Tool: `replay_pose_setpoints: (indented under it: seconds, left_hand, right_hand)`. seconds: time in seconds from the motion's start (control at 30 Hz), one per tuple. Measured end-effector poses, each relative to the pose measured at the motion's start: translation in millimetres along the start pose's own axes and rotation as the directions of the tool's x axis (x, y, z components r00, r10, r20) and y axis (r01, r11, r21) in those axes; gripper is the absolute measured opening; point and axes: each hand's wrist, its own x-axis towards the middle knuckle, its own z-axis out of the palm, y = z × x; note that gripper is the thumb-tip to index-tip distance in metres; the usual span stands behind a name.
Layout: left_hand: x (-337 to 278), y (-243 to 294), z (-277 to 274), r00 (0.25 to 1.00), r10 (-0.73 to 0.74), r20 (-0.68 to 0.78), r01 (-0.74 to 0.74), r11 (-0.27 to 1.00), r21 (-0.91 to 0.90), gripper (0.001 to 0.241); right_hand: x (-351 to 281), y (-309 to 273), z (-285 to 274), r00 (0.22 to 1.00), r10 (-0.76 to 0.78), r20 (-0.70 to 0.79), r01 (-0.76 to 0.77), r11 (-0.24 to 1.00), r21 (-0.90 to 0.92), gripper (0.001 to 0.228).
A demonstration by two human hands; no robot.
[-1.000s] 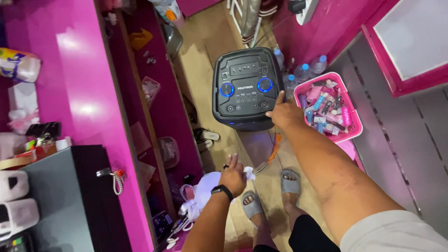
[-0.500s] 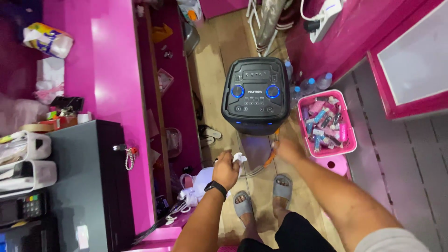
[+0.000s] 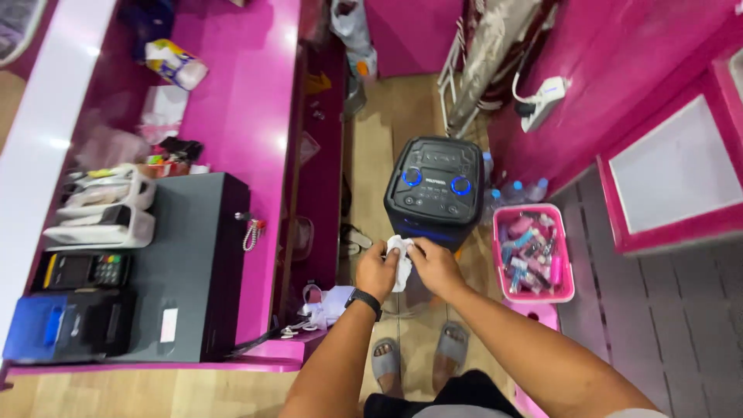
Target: Wiping down a portable speaker and a checkout counter surface using a cleaning cloth
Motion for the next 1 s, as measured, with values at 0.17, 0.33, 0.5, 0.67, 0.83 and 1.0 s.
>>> replay_pose_setpoints:
  seconds: [0.17, 0.33, 0.5, 0.67, 0.83, 1.0]
  left_hand:
    - [-8.7, 51.7, -35.3, 0.995, -0.025, -0.093, 0.015, 0.994, -0.110, 0.028]
    - [-15.6, 55.6, -57.8, 0.975, -0.076, -0.211, 0.017, 0.963, -0.269, 0.028]
    - [-22.9, 51.9, -84.4, 0.944, -0.107, -0.311, -0.069, 0.859, -0.508, 0.027]
    - [-31.7, 44.6, -129.7, 0.902, -0.059, -0.427, -0.166, 0.866, -0.472, 0.024]
    - [-47.1, 31.8, -170.5, 0.888, -0.047, -0.458, -0.217, 0.835, -0.506, 0.021]
    - [-61.7, 8.2, -230.2, 0.909, -0.053, -0.414, -0.203, 0.810, -0.550, 0.025]
  right_hand:
    - [4.6, -68.9, -21.0, 0.994, -0.109, 0.017, 0.107, 0.990, 0.091, 0.028]
    - [-14.4, -123.8, -27.1, 0.994, -0.097, 0.056, 0.086, 0.983, 0.161, 0.031]
    - [-20.3, -171.3, -20.7, 0.989, -0.124, 0.075, 0.107, 0.974, 0.198, 0.038]
    - [-18.8, -198.1, 7.3, 0.980, -0.187, 0.062, 0.175, 0.972, 0.158, 0.042]
    - [-27.3, -220.8, 47.6, 0.972, -0.231, -0.030, 0.233, 0.954, 0.188, 0.039]
    - [-42.2, -267.1, 93.8, 0.942, -0.306, -0.134, 0.330, 0.917, 0.223, 0.030]
